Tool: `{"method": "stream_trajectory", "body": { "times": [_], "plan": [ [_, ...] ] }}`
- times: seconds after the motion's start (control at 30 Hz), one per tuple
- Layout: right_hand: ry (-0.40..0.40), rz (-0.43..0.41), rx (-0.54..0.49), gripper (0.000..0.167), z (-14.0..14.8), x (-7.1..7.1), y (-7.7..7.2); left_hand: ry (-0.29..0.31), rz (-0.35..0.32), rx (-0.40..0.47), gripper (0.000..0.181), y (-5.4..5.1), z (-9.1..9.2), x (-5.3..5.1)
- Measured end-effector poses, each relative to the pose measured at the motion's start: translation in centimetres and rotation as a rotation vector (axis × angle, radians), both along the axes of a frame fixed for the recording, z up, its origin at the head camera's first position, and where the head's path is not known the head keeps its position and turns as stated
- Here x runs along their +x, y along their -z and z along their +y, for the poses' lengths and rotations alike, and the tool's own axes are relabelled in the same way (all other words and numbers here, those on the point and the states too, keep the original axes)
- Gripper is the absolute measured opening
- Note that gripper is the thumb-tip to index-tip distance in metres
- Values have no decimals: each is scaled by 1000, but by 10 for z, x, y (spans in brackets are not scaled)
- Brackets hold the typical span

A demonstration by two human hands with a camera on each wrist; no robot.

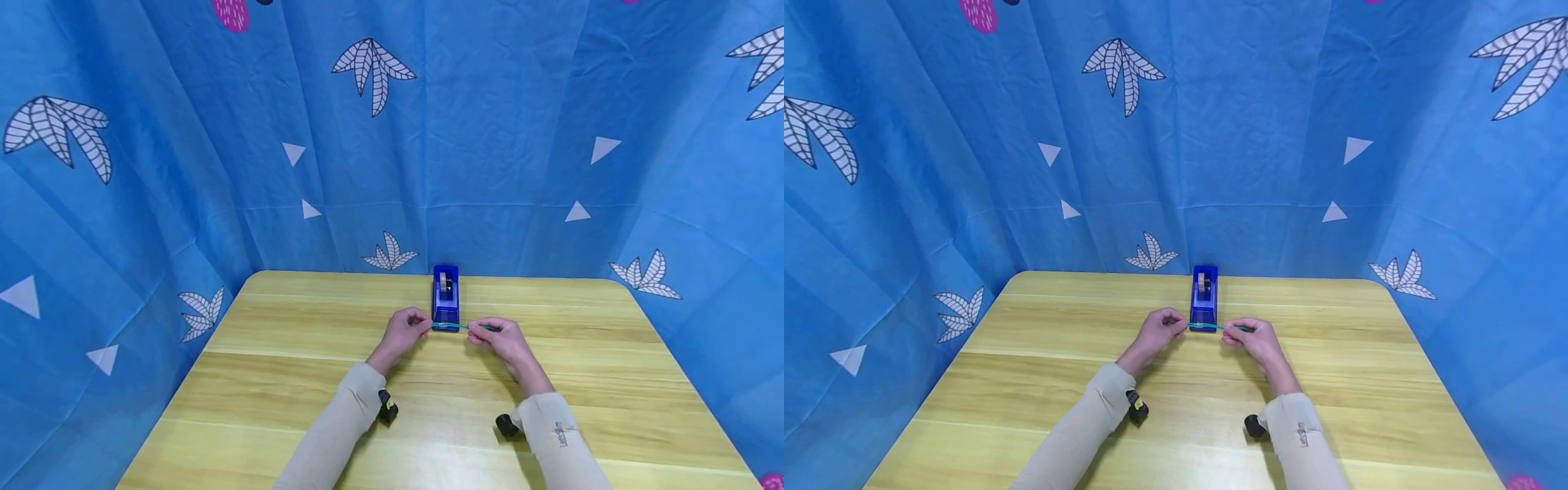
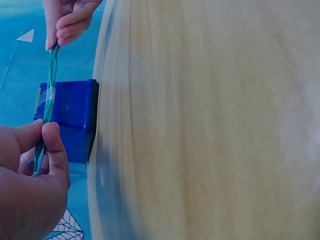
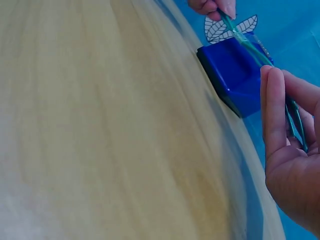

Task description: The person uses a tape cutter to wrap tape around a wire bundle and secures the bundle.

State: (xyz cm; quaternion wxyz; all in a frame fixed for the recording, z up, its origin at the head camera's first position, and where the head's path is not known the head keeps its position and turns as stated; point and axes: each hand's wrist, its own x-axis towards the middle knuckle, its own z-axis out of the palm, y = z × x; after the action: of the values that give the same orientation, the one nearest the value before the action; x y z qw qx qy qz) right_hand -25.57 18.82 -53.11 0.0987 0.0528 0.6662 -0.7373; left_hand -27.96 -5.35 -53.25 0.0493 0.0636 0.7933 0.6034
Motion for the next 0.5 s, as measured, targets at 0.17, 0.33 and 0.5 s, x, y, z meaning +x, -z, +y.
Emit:
{"method": "stream_trajectory", "body": {
  "times": [0.17, 0.33, 0.5],
  "plan": [
    [-18, -22, 7, 44, 0, 0, 1, 2, 32, -21, 7, -4, 0, 1],
    [-45, -40, 59, 53, -1, -1, 0, 3, 23, -25, 7, -7, -1, 1],
    [-68, -68, 106, 50, -3, -2, -2, -4, 27, -30, 6, -5, -2, 0]
  ]
}}
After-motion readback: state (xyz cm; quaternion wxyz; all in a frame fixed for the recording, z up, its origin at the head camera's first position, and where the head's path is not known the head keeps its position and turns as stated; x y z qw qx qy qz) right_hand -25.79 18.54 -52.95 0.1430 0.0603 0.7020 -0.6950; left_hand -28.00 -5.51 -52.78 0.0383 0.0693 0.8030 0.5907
